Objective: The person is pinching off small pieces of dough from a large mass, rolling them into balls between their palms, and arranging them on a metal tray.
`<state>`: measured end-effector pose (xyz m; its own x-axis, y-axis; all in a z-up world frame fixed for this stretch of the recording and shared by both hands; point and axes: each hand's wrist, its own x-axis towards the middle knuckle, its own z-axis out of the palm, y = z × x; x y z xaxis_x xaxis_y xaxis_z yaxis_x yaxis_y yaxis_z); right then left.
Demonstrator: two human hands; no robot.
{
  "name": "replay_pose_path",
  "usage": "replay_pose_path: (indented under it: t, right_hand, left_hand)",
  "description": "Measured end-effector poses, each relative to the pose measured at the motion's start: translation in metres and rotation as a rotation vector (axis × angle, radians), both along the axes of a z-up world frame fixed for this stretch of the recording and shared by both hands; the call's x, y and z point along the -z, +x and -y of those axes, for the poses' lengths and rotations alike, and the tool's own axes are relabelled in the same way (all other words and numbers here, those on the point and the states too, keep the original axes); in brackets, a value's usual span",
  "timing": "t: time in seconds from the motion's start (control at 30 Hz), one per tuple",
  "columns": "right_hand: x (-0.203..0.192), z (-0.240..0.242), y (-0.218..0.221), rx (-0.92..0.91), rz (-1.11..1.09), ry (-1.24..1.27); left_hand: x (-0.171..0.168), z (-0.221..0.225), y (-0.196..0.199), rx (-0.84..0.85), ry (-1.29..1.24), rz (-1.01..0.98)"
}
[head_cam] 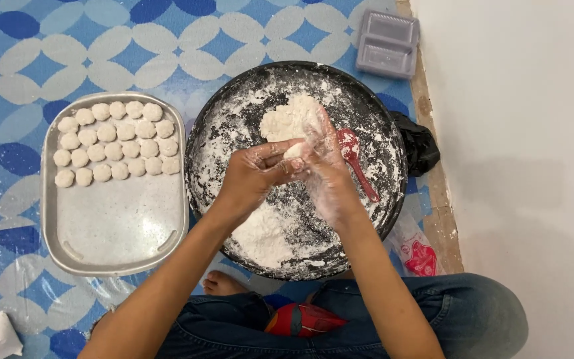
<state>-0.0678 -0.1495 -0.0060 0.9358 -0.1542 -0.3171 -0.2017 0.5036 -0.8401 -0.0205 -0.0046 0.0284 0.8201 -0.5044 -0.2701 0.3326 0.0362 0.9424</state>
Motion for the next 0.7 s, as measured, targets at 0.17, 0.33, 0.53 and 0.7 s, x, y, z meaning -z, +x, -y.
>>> replay_pose_path:
  t: [0.17,0.33,0.53,0.7]
  right_hand:
    - [-0.021,0.017,-0.007,-0.026,-0.008,0.081]
    - [-0.071,-0.007,-0.006,0.003,-0.058,-0.453]
    - [-0.023,0.011,-0.001,-0.048,0.211,0.095]
    - [-0.035,-0.002,-0.005,0.036,0.054,-0.374]
  left_hand:
    - [-0.004,-0.004,0.003,0.056,0.003,-0.042]
    - [0.003,-0.002,0.0,0.071,-0.153,-0.114]
    - [0.014,0.002,0.004,0.002,-0.149,-0.087]
    - [-0.019,0.007,-0.01,0.049,-0.112,-0.115]
